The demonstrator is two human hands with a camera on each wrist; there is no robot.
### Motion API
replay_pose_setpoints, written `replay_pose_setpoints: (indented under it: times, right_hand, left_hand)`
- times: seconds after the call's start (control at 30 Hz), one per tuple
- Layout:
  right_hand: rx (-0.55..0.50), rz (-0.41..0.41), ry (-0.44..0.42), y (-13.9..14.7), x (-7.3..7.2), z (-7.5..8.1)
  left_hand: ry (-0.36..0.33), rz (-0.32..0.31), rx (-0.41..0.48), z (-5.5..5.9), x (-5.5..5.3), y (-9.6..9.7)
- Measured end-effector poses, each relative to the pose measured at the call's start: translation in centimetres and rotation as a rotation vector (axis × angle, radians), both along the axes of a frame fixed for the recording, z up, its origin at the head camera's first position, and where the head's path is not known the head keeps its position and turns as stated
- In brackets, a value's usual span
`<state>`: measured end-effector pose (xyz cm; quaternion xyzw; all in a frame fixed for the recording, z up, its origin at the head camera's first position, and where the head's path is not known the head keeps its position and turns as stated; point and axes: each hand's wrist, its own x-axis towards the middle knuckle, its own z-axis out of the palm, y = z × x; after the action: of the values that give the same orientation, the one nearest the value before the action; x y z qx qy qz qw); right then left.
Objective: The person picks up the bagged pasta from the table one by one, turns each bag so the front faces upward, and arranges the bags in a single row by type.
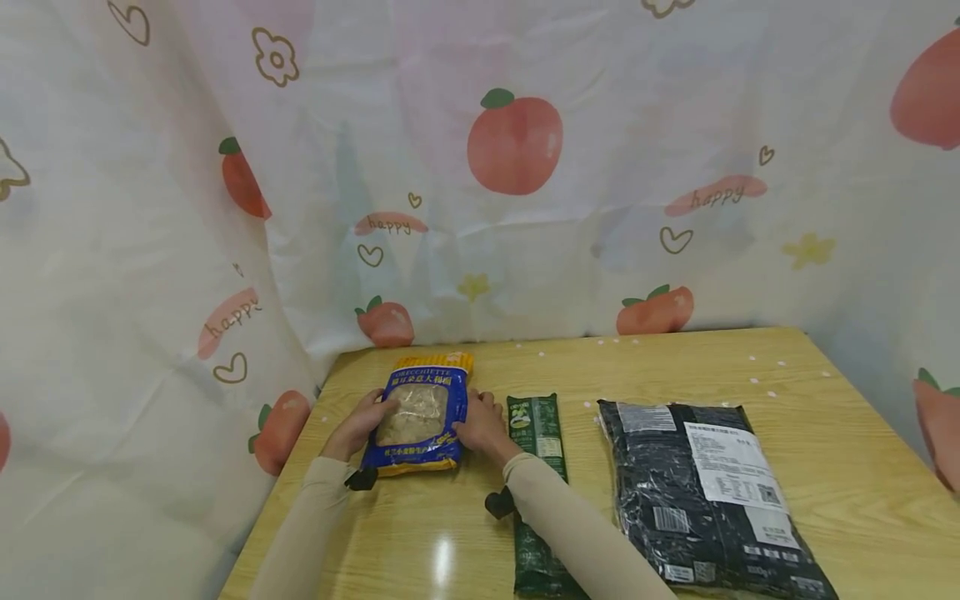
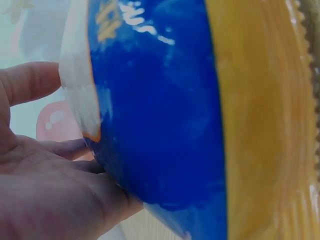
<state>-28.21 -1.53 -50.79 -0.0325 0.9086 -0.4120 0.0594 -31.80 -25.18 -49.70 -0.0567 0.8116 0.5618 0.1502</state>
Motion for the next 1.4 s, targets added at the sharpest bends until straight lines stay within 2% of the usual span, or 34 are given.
replay_pose_setpoints:
  times: [0.27, 0.57, 0.7, 1.03, 1.27, 1.4]
  right_hand:
    - [-0.031, 0.015, 0.016, 0.4, 0.1, 0.2]
    - [-0.279, 0.084, -0.093, 1.5, 0.1, 0.5]
    - [-0.290, 0.093, -0.104, 2.6, 0.4, 1.1]
    - [-0.355, 0.061, -0.126, 5.8, 1.5, 2.8]
    - [-0.426, 0.057, -0.132, 8.2, 2.7, 4.1]
    - [-0.436, 0.070, -0.114, 9.7, 3.4, 4.6]
  left_hand:
    - [-0.014, 0.000, -0.024, 0.0, 0.4, 0.1]
    - [-0.030, 0.004, -0.030, -0.4, 0.8, -0.4]
    - [-0.016, 0.008, -0.024, -0.4, 1.0, -0.5]
    - [-0.031, 0.010, -0.005, -0.3, 1.5, -0.6]
    - [0.023, -0.009, -0.040, 0.6, 2.9, -0.3]
    - [0.058, 0.011, -0.034, 1.5, 3.6, 0.3]
